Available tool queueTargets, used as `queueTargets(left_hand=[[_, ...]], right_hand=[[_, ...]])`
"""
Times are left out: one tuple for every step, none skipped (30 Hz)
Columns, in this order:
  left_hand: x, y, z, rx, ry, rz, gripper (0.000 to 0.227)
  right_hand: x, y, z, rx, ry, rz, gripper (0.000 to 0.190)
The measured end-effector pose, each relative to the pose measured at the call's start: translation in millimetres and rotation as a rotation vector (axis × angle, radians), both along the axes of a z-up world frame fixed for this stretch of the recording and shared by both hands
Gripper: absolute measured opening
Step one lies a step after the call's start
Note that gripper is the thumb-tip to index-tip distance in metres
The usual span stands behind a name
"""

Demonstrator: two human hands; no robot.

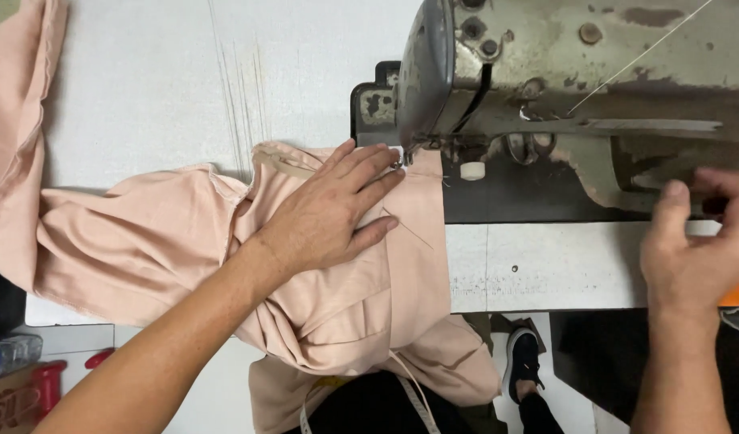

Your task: A person is sewing and trimming fabric components for a pair of trousers at an industrial sewing workstation.

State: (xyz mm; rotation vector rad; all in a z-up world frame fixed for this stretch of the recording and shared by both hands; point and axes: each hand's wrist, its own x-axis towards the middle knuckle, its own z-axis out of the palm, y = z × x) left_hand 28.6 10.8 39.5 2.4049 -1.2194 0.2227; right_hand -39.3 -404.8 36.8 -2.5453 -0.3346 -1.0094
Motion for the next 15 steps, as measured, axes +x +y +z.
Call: queueTargets(left_hand=[[-1.1,0.2,-0.5,-0.002,0.007,-0.004,0.057],[-2.1,0.1,-1.0,-0.005,0.013,-0.008,0.057],[-2.3,0.1,-0.7,-0.003,0.009,-0.009,0.057],[-2.5,0.1,-0.3,-0.001,0.008,-0.013,0.057],[-3.8,0.1,-0.5,-0.001,0.011,-0.014,0.057],[-5.7,-0.8,-1.2,-0.001,0.010,-0.013,0.057],[-7.7,-0.6,-1.3,-0.004,0.011,-0.013,0.057],[-9.4,-0.1,-1.5,-0.008,0.013,-0.013,0.058],[-10.3,0.1,-1.2,-0.008,0.011,-0.010,0.058],[-10.9,0.3,-1.2,-0.013,0.009,-0.014,0.057],[-12.6,-0.1,-1.9,-0.020,0.011,-0.022,0.057],[-14.2,0.2,-1.3,-0.020,0.013,-0.024,0.057],[-14.5,0.1,-0.4,-0.025,0.013,-0.025,0.057],[-14.5,0.1,0.7,-0.031,0.012,-0.026,0.056],[-14.4,0.4,0.4,-0.032,0.010,-0.025,0.056]], right_hand=[[-5.8,-15.2,-12.0,-0.060,0.019,-0.029,0.007],[-11.6,-30.8,-24.1,-0.119,0.039,-0.058,0.003],[-10.2,-31.7,-27.4,-0.117,0.035,-0.059,0.003],[-8.8,-32.6,-30.6,-0.063,0.036,-0.042,0.008],[-7.5,-33.8,-33.4,-0.009,0.040,-0.022,0.014],[-9.8,-31.8,-31.4,-0.009,0.038,-0.021,0.014],[-11.4,-28.8,-30.0,0.025,0.049,-0.020,0.017],[-12.8,-25.5,-28.6,0.058,0.060,-0.020,0.019],[-11.9,-25.5,-28.7,0.059,0.058,-0.017,0.019],[-10.7,-25.4,-29.0,0.058,0.052,-0.018,0.020],[-12.5,-25.8,-29.4,0.057,0.051,-0.022,0.020],[-13.7,-25.0,-29.2,0.057,0.053,-0.024,0.020],[-12.7,-24.7,-28.1,0.037,0.040,-0.017,0.019],[-11.5,-24.2,-26.9,0.017,0.027,-0.010,0.017],[-11.5,-16.4,-19.7,0.015,0.025,-0.009,0.017]])
